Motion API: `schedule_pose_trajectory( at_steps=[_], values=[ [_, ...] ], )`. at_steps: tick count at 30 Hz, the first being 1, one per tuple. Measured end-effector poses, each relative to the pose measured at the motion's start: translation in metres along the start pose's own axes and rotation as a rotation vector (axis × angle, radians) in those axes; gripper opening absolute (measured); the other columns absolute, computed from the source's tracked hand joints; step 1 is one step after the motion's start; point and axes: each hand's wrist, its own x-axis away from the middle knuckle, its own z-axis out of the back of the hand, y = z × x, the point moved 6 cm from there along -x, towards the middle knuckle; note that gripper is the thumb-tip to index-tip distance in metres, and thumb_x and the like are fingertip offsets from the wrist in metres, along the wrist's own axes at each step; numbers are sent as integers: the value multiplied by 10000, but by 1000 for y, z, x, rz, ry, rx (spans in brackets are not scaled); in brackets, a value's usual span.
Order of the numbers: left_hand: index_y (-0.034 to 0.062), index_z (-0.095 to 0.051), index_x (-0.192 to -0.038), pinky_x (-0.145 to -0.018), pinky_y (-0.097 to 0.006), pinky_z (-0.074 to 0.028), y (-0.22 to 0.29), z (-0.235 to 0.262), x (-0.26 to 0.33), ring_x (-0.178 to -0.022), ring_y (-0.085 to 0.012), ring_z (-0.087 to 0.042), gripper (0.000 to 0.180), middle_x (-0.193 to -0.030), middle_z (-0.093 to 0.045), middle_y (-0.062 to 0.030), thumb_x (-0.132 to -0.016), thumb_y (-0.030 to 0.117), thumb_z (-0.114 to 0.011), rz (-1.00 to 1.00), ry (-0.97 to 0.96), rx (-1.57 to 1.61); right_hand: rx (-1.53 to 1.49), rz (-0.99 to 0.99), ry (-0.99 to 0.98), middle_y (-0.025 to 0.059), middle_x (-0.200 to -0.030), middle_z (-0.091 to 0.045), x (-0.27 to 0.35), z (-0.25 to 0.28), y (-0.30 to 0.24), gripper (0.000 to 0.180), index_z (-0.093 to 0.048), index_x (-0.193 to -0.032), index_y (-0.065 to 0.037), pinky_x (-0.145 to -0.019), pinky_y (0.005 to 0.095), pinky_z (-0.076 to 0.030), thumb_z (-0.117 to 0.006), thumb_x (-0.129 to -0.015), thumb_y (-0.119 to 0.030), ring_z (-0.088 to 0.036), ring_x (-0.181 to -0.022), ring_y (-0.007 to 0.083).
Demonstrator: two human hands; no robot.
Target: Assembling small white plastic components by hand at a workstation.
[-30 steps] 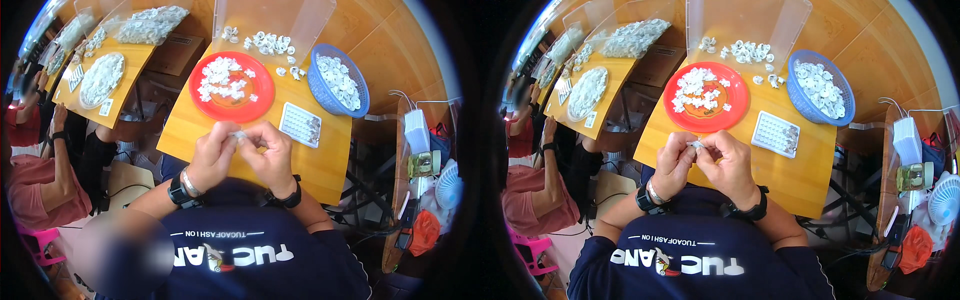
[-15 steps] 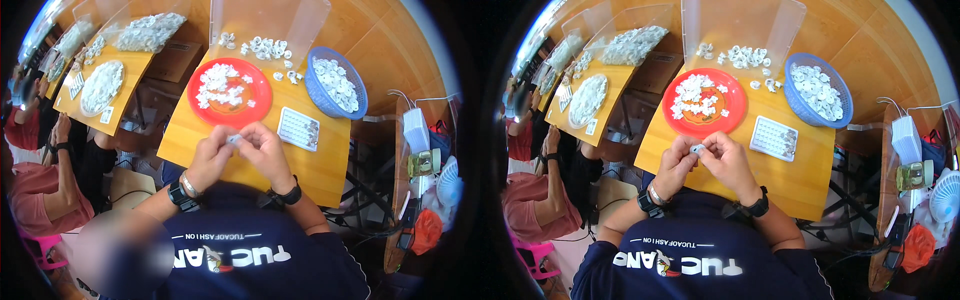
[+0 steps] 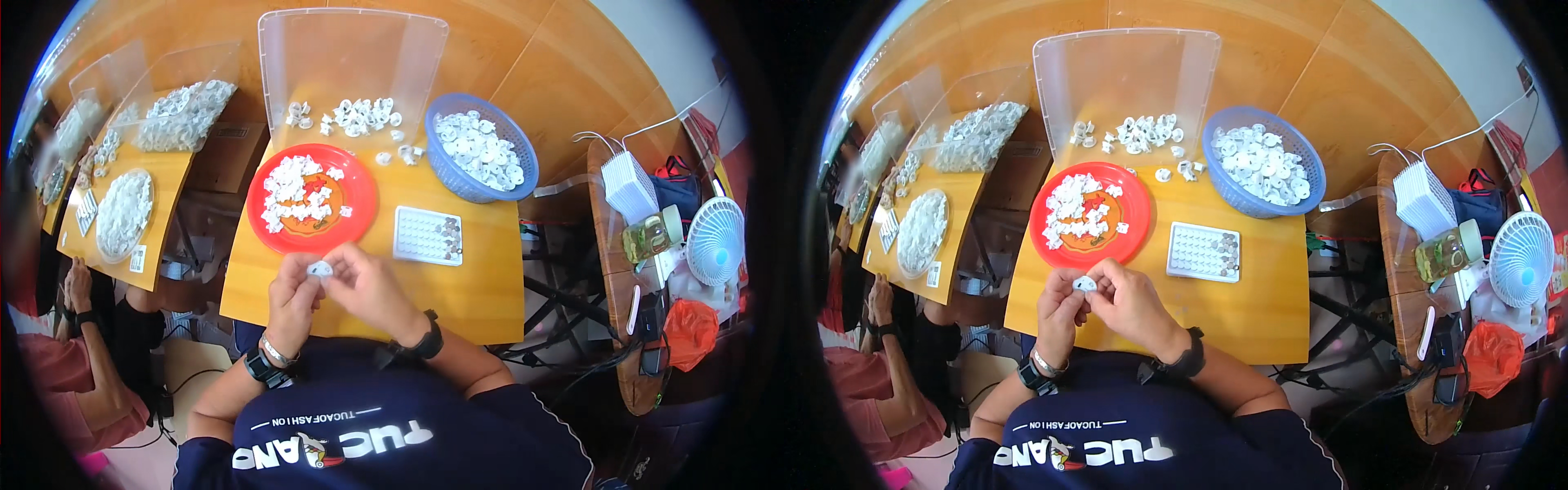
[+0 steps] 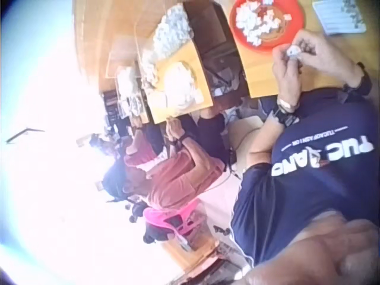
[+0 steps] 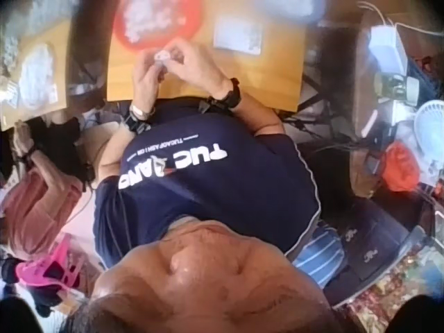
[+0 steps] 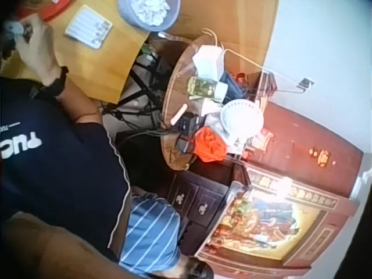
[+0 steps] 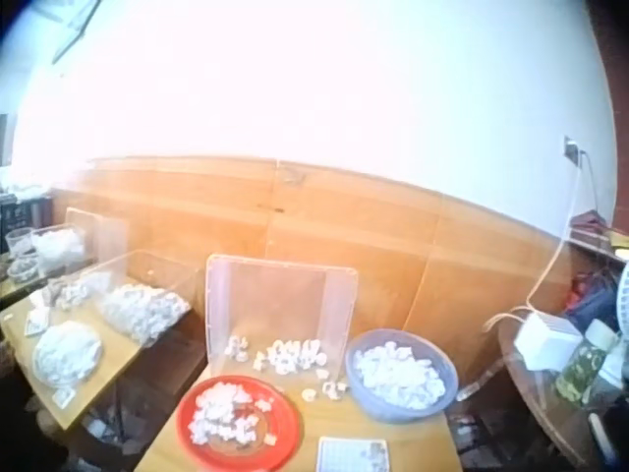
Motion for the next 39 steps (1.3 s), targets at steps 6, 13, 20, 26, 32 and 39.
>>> schedule_pose_trajectory(
  at_steps=[6,13,20,26,32,39],
  values=[
    [24,-550,-1059,-511,-196,-395,-1,0,-2,-590,-46,-493,190,-697,-564,-3,-888,33,-468,-60,-26,-65,-124,-66,-20,61,-690,-625,0,1,19,67,-558,-873,9,-526,256,-460,-609,-841,-20,-608,-608,94],
    [42,-521,-1187,-503,-188,-387,5,4,-3,-556,-61,-484,289,-691,-557,-29,-917,108,-444,-49,-77,-100,-91,-217,34,-4,-654,-584,-10,41,28,85,-602,-897,-10,-490,215,-390,-580,-892,-92,-501,-572,30],
    [49,-551,-1139,-512,-191,-396,-3,32,-7,-555,-72,-492,261,-691,-567,-37,-907,115,-453,-8,-34,8,545,15,571,93,-723,-660,-65,227,8,150,-638,-949,10,-568,289,-470,-584,-869,-103,-597,-609,138],
    [42,-568,-1103,-521,-191,-403,-12,33,-8,-573,-70,-503,236,-709,-576,-32,-908,113,-457,87,-85,23,716,26,464,142,-750,-674,-98,207,-19,167,-661,-945,-8,-609,306,-490,-596,-851,-130,-651,-667,194],
    [31,-574,-1089,-545,-200,-412,-9,34,-14,-600,-63,-505,233,-704,-561,-6,-909,150,-487,92,-117,-18,961,-40,57,165,-808,-677,-161,129,27,187,-688,-892,-45,-692,402,-514,-630,-785,-188,-655,-771,329],
    [25,-573,-1078,-541,-201,-420,-15,46,-19,-589,-72,-517,229,-714,-581,-27,-902,123,-463,111,-139,11,1426,-151,-172,190,-914,-673,-197,111,109,220,-686,-872,-22,-766,458,-512,-638,-760,-205,-647,-884,351]
  ],
)
